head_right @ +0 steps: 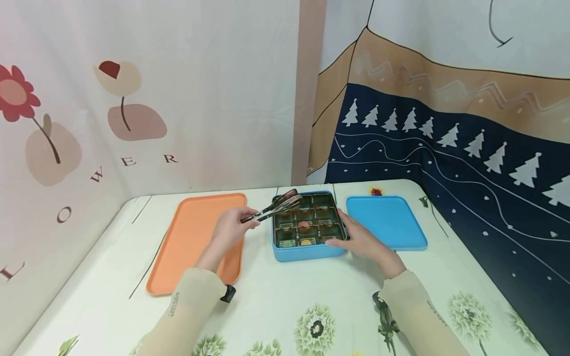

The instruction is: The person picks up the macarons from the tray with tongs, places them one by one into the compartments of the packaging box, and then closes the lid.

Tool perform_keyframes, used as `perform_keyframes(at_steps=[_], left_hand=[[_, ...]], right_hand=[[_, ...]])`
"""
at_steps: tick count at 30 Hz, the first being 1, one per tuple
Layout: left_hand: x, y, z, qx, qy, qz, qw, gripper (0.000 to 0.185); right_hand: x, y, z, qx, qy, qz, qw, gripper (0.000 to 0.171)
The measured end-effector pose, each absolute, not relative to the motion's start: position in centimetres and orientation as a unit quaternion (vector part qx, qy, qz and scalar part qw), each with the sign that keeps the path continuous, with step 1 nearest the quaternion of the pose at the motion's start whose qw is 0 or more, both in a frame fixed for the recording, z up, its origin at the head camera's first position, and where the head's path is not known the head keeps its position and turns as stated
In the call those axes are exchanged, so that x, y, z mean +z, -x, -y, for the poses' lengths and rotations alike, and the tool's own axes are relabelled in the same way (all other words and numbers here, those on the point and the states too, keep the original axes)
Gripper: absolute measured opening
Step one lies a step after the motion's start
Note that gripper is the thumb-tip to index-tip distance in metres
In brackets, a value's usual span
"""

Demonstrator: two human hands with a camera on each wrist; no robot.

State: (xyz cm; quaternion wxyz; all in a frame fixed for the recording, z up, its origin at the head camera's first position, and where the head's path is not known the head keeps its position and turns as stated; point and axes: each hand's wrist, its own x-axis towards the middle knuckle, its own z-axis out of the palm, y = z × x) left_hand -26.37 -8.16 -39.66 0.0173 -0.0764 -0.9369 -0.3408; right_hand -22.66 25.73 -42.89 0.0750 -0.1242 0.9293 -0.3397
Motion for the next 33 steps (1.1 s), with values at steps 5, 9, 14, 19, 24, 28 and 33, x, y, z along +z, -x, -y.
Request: perform_keyframes(at_steps=[5, 9, 14, 19, 24, 28, 33], left_hand=[[-40.0, 27.2, 7.1, -0.340, 0.067, 0.938, 0.016, 0.018], [-40.4, 27.6, 6.5, -0.333, 0.048, 0.942, 0.008, 0.020], [-40.5, 27.9, 5.8, -0.305, 0.025, 0.952, -0.004, 0.021], [-40.3, 27.9, 5.3, -0.278, 0.034, 0.960, -0.008, 0.030], [-40.2, 27.7, 5.4, -0.253, 0.055, 0.966, -0.003, 0.040], [-40.3, 27.2, 5.8, -0.246, 0.072, 0.967, 0.004, 0.042], [-40.0, 26.2, 7.4, -0.307, 0.083, 0.948, -0.022, 0.043]], right_hand=[[-43.1, 22.8, -25.8, -0.342, 0.126, -0.928, 0.072, 0.103], [-43.1, 22.9, -25.7, -0.343, 0.125, -0.928, 0.073, 0.103], [-43.0, 22.8, -25.7, -0.340, 0.121, -0.930, 0.076, 0.104], [-43.0, 22.8, -25.7, -0.339, 0.122, -0.930, 0.073, 0.104], [-43.0, 22.9, -25.8, -0.337, 0.125, -0.931, 0.069, 0.104], [-43.1, 22.9, -25.9, -0.333, 0.124, -0.932, 0.068, 0.103], [-43.2, 22.8, -25.8, -0.337, 0.125, -0.931, 0.066, 0.102]])
